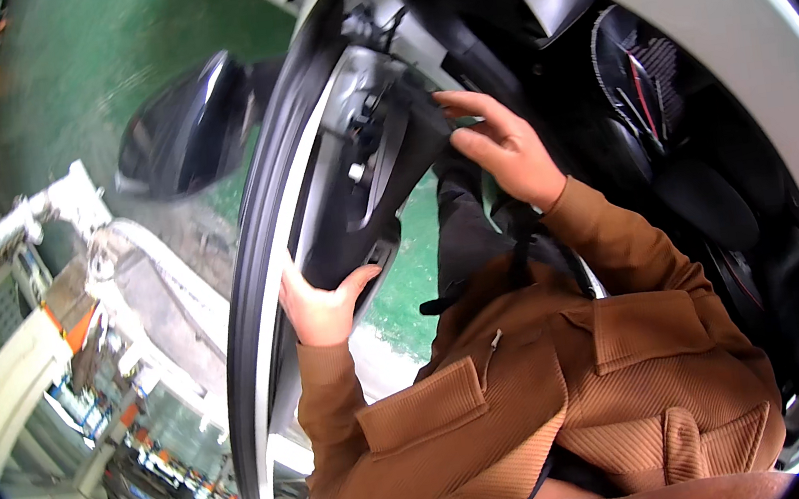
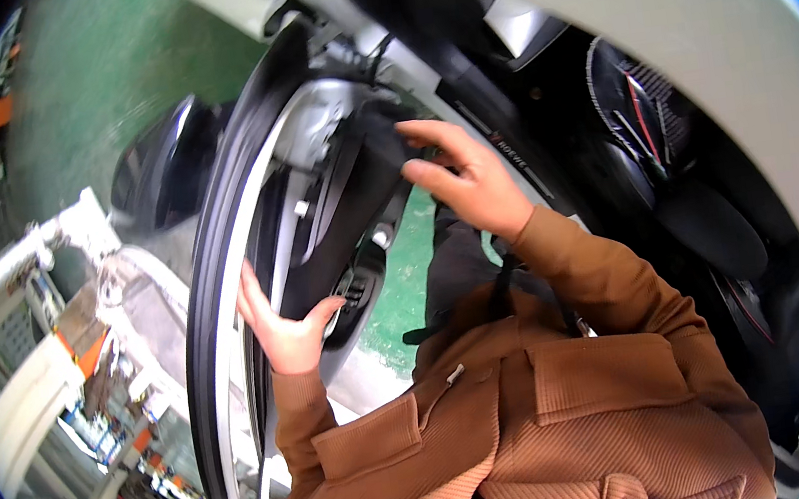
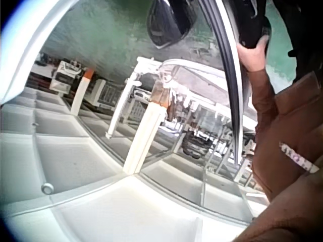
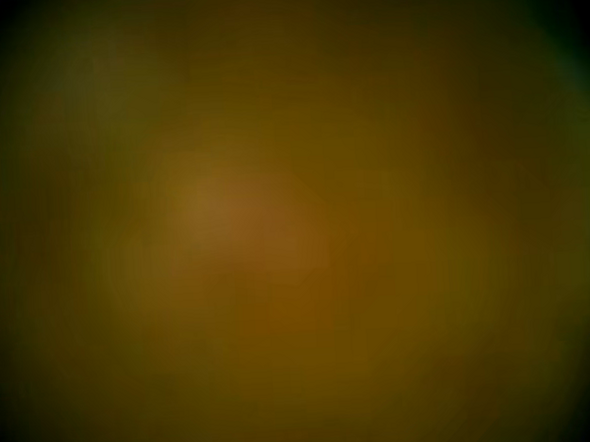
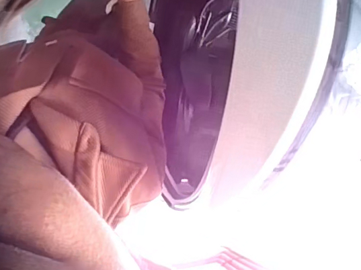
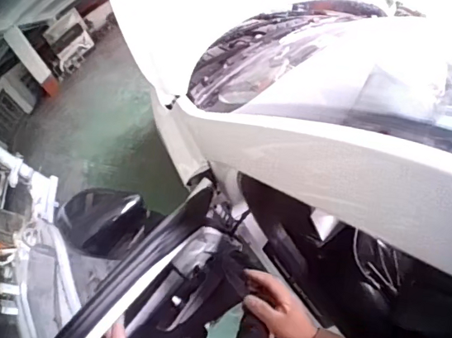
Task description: The person installs a black rubber weather seal onto the door frame of a white car. They repeatedly press and adjust the seal along the top and side edges to ensure it is seated correctly, then briefly wipe the interior door panel.
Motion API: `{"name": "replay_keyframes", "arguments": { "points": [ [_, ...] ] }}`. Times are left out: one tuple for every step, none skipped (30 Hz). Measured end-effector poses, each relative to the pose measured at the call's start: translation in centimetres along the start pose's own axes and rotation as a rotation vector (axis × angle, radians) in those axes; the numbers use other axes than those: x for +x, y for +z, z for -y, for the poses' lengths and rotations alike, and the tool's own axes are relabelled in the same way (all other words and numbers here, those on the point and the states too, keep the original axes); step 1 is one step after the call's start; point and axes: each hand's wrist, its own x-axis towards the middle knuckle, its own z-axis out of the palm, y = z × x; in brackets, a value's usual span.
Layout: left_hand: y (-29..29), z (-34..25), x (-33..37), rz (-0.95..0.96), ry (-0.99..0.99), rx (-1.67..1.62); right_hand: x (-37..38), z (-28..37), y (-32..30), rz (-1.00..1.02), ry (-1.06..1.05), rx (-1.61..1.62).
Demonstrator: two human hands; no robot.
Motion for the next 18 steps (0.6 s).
{"name": "replay_keyframes", "arguments": {
  "points": [
    [-0.7, 1.2, -1.3, 0.028, -0.082, 0.077, -0.9, -0.4, 0.5, 0.023, 0.071, 0.120],
    [-0.9, 2.4, -2.0, 0.042, -0.088, 0.164, -1.6, -0.8, 0.8, 0.041, 0.133, 0.223],
    [-1.3, 3.7, -2.6, 0.057, -0.092, 0.254, -2.3, -1.5, 1.3, 0.096, 0.157, 0.282],
    [-1.4, 5.5, -3.2, 0.025, -0.029, 0.326, -2.8, -2.8, 2.3, 0.156, 0.188, 0.209],
    [-1.0, 6.5, -3.3, -0.007, 0.002, 0.349, -3.2, -3.4, 3.4, 0.239, 0.221, 0.164],
    [-0.9, 7.2, -3.1, -0.038, 0.035, 0.373, -3.6, -3.8, 4.6, 0.318, 0.251, 0.118],
    [-1.1, 7.4, -3.4, -0.046, 0.066, 0.423, -3.9, -3.3, 6.7, 0.355, 0.315, 0.122],
    [-1.2, 7.6, -3.5, -0.065, 0.087, 0.465, -4.4, -3.3, 8.5, 0.411, 0.310, 0.159],
    [-1.5, 7.8, -3.5, -0.077, 0.095, 0.468, -4.4, -3.7, 10.8, 0.424, 0.312, 0.158],
    [-1.5, 8.4, -3.9, -0.085, 0.094, 0.468, -4.3, -4.5, 12.7, 0.443, 0.322, 0.154],
    [-1.5, 8.4, -3.4, -0.103, 0.143, 0.470, -3.8, -3.9, 13.1, 0.396, 0.316, 0.114],
    [-1.5, 8.7, -2.9, -0.136, 0.176, 0.447, -3.2, -3.2, 13.4, 0.352, 0.309, 0.076],
    [-1.2, 8.9, -2.6, -0.145, 0.177, 0.410, -2.7, -2.7, 13.7, 0.306, 0.306, 0.031],
    [-1.1, 9.0, -2.4, -0.155, 0.177, 0.375, -2.6, -2.2, 14.2, 0.314, 0.275, 0.055],
    [-1.5, 9.2, -2.5, -0.161, 0.177, 0.350, -2.5, -1.6, 14.8, 0.324, 0.243, 0.080],
    [-1.7, 9.2, -3.0, -0.162, 0.170, 0.315, -2.6, -1.3, 15.2, 0.335, 0.222, 0.094],
    [-1.9, 9.2, -2.9, -0.192, 0.175, 0.269, -2.6, -0.3, 15.3, 0.331, 0.236, 0.004],
    [-2.0, 9.1, -3.3, -0.179, 0.192, 0.235, -3.0, -0.5, 15.4, 0.347, 0.138, -0.144]
  ]
}}
